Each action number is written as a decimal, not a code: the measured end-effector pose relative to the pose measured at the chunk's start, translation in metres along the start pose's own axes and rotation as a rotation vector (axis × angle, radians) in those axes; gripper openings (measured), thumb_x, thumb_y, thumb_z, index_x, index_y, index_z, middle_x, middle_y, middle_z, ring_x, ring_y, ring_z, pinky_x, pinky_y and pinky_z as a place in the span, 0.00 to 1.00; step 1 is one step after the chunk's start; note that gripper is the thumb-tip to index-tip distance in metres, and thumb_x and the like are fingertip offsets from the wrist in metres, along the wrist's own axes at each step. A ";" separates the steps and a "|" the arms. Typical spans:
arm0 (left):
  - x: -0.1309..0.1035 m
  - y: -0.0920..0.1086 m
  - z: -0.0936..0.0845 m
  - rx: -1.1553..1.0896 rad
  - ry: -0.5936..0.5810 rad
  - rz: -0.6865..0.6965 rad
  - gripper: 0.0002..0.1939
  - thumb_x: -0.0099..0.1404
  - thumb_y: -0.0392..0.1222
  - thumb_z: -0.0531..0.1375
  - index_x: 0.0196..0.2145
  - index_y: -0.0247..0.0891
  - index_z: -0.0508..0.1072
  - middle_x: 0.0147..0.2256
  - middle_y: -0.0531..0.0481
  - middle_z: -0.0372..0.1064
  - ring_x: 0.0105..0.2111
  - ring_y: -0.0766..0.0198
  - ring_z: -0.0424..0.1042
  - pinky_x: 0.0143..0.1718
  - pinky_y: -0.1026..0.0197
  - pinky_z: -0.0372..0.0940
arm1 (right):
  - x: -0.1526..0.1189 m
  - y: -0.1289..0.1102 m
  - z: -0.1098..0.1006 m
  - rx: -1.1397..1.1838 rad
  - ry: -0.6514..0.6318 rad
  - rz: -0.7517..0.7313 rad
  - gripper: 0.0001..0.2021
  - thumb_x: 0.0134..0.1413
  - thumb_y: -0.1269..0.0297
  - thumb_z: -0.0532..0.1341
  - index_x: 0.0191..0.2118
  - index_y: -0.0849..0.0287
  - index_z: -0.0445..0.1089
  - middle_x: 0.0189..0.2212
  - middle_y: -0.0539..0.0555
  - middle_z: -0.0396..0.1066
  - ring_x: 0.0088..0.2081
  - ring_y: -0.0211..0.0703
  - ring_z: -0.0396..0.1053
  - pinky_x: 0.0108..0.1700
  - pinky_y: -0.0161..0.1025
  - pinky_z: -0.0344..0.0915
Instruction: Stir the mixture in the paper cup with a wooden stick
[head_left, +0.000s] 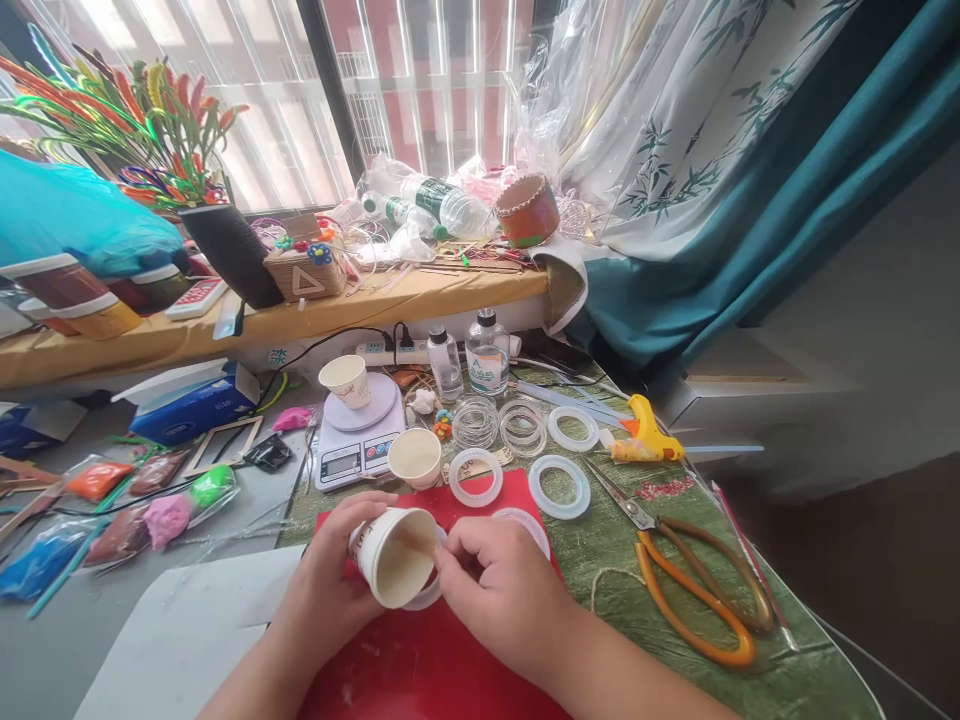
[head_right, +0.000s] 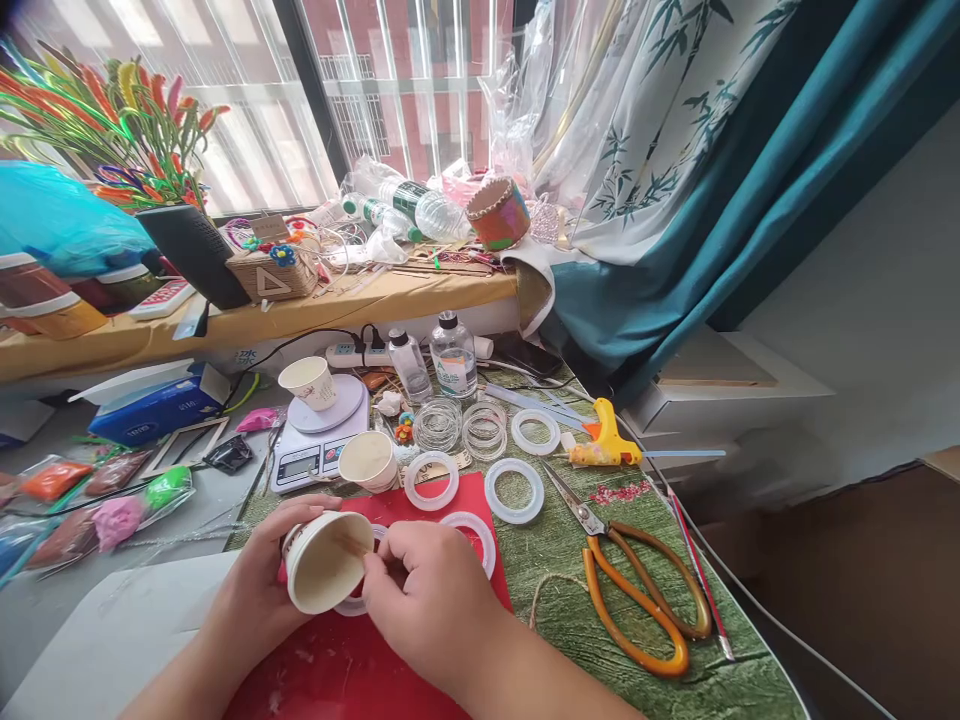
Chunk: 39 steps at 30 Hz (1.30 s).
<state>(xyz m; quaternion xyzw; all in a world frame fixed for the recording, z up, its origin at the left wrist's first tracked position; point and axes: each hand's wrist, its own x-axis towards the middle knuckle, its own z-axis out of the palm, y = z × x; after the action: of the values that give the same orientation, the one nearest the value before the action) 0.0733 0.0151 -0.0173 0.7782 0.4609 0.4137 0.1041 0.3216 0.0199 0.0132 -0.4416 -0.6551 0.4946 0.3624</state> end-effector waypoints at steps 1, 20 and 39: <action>0.000 0.000 0.000 -0.002 0.003 0.002 0.31 0.64 0.45 0.76 0.61 0.47 0.70 0.55 0.39 0.80 0.53 0.48 0.84 0.47 0.53 0.82 | 0.000 0.000 0.000 -0.006 -0.001 -0.013 0.15 0.63 0.62 0.62 0.26 0.54 0.60 0.22 0.46 0.62 0.26 0.37 0.58 0.29 0.36 0.52; -0.001 -0.001 0.000 -0.004 -0.032 -0.009 0.31 0.66 0.46 0.74 0.62 0.47 0.69 0.55 0.38 0.79 0.54 0.46 0.84 0.43 0.53 0.83 | -0.002 -0.004 -0.002 -0.013 0.004 -0.023 0.14 0.63 0.62 0.61 0.26 0.54 0.62 0.23 0.46 0.64 0.26 0.38 0.60 0.30 0.36 0.53; -0.001 -0.001 0.000 -0.002 -0.027 -0.021 0.32 0.65 0.45 0.75 0.62 0.48 0.70 0.55 0.39 0.79 0.54 0.45 0.84 0.45 0.51 0.82 | -0.002 -0.005 0.000 0.022 -0.024 0.007 0.15 0.63 0.64 0.62 0.26 0.54 0.60 0.23 0.46 0.62 0.26 0.37 0.58 0.30 0.37 0.52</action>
<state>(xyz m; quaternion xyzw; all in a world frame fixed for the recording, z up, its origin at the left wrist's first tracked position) 0.0722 0.0149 -0.0187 0.7787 0.4669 0.4028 0.1154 0.3213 0.0180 0.0185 -0.4338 -0.6524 0.5084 0.3573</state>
